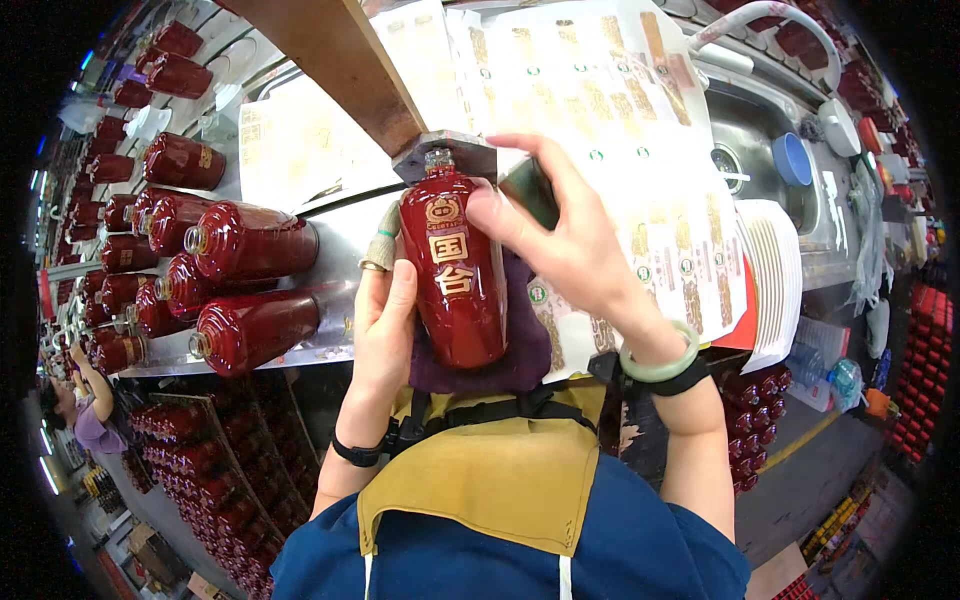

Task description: Apply decorative and informational labels to red ceramic bottles on a production line.

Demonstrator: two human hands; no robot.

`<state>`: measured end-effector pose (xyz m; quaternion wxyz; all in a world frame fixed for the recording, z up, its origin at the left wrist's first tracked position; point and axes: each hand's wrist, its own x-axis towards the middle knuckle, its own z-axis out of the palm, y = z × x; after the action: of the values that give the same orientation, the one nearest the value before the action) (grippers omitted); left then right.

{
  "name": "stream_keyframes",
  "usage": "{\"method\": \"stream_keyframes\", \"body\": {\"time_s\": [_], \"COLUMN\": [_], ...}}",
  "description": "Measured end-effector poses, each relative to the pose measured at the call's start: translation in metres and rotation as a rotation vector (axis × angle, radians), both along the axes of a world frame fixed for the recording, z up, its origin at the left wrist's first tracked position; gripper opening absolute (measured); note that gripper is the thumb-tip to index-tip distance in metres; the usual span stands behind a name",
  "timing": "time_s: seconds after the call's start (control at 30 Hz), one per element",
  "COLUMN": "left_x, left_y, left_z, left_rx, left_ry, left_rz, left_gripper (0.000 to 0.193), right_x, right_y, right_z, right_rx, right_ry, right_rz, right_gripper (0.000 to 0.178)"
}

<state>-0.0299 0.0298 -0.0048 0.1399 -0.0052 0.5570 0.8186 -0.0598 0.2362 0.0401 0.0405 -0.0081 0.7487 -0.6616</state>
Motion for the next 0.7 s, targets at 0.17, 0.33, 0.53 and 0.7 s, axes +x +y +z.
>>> {"method": "stream_keyframes", "body": {"time_s": [0.17, 0.33, 0.53, 0.7], "left_x": [0.001, 0.001, 0.002, 0.004], "left_y": [0.006, 0.004, 0.005, 0.007], "left_z": [0.006, 0.004, 0.002, 0.002], "left_rx": [-0.041, -0.034, -0.048, -0.075], "left_ry": [0.019, 0.036, 0.051, 0.041], "left_rz": [-0.011, -0.001, 0.006, 0.016], "left_gripper": [0.069, 0.067, 0.066, 0.064], "right_x": [0.036, 0.036, 0.034, 0.035], "right_y": [-0.017, -0.02, -0.01, -0.014], "right_z": [-0.042, -0.044, -0.041, -0.04], "right_rx": [-0.107, -0.141, -0.118, -0.089], "right_ry": [-0.084, -0.084, -0.136, -0.124], "right_rz": [-0.034, -0.056, -0.003, -0.016], "right_gripper": [0.077, 0.076, 0.076, 0.078]}}
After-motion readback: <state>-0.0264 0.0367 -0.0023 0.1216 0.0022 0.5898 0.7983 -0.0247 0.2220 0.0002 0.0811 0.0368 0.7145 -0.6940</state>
